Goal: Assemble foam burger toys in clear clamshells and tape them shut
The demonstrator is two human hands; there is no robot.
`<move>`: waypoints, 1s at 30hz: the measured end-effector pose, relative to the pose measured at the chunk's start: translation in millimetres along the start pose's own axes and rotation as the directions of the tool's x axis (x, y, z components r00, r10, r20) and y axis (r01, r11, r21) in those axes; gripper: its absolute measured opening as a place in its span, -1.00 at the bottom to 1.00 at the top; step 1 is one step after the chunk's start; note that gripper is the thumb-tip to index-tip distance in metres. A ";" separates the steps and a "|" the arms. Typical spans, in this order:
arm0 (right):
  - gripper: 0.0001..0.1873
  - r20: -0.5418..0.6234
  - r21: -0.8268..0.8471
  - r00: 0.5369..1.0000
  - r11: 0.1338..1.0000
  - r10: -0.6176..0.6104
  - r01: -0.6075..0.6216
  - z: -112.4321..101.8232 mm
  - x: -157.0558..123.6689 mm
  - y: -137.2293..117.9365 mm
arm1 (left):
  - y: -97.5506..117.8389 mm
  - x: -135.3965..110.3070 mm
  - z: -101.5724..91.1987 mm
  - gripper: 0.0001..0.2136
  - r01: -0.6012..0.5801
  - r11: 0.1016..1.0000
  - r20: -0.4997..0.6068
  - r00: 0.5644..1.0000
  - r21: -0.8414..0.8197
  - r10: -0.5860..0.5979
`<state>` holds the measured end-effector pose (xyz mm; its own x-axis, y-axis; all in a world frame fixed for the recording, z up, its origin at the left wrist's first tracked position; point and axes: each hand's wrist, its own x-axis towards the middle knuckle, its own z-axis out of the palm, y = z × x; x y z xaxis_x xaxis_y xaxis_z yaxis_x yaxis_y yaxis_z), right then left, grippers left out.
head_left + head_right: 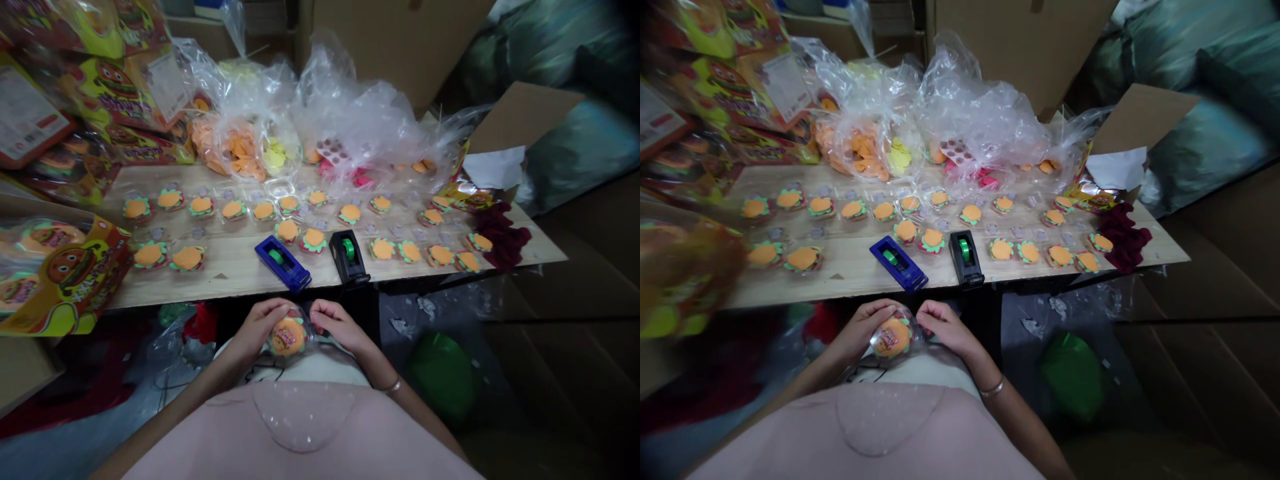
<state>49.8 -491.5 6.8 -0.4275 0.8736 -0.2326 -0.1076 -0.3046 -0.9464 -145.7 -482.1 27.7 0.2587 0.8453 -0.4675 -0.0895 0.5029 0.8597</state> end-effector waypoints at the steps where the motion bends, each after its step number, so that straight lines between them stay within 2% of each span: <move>1: -0.65 -0.010 -0.015 1.000 1.000 -0.004 0.004 0.1 0.4 -0.1 | 0.0 -0.2 0.1 -0.76 0.000 1.000 -0.005 1.000 -0.003 0.000; 7: -0.65 -0.023 -0.097 1.000 0.995 0.011 -0.013 1.9 1.4 -2.1 | 0.7 -0.8 1.6 -0.77 -0.017 1.000 0.005 1.000 -0.001 0.017; 10: -0.71 -0.058 -0.220 0.998 0.975 0.009 -0.022 4.7 -3.0 -6.5 | 1.1 -1.9 1.5 -0.77 -0.021 1.000 0.011 1.000 0.023 0.021; 13: -0.73 -0.241 -0.457 0.955 0.888 -0.172 0.045 11.2 -13.3 -13.4 | 2.3 -4.1 2.1 -0.77 -0.013 1.000 -0.007 1.000 0.016 0.013; 15: -0.82 -0.272 -0.561 0.923 0.824 -0.272 0.078 16.8 -19.4 -17.5 | 3.1 -5.6 3.2 -0.78 -0.010 1.000 -0.023 1.000 0.009 0.010; 16: -0.87 -0.254 -0.575 0.927 0.814 -0.275 0.084 19.3 -20.9 -19.0 | 3.3 -6.2 3.6 -0.78 -0.015 1.000 -0.025 1.000 0.012 0.015; 18: -0.83 -0.200 -0.524 0.960 0.849 -0.198 0.066 22.6 -19.2 -20.7 | 2.8 -7.2 3.7 -0.78 -0.036 0.999 -0.018 0.999 0.041 0.036; 20: -0.80 -0.141 -0.401 0.986 0.916 -0.088 0.024 23.3 -12.4 -20.9 | 1.6 -7.9 2.8 -0.78 -0.062 0.994 -0.007 0.998 0.090 0.063; 24: -0.74 -0.029 -0.215 1.000 0.977 -0.002 -0.004 20.9 -1.1 -17.4 | 1.6 -10.6 0.5 -0.79 -0.082 0.988 -0.048 0.995 0.129 0.089; 27: -0.72 0.025 -0.231 0.998 0.972 0.051 -0.044 20.3 -8.5 -11.3 | 3.9 -14.4 1.9 -0.79 -0.094 0.981 0.007 0.995 0.167 0.095; 30: -0.70 0.014 -0.344 0.998 0.937 0.066 -0.057 20.5 -21.8 -4.0 | 4.1 -16.7 3.8 -0.78 -0.078 0.979 0.061 0.996 0.186 0.068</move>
<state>41.1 -517.1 20.3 -0.4458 0.8464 -0.2913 0.2323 -0.2049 -0.9508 -146.8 -494.9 39.8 0.3103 0.8648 -0.3948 0.0711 0.3930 0.9168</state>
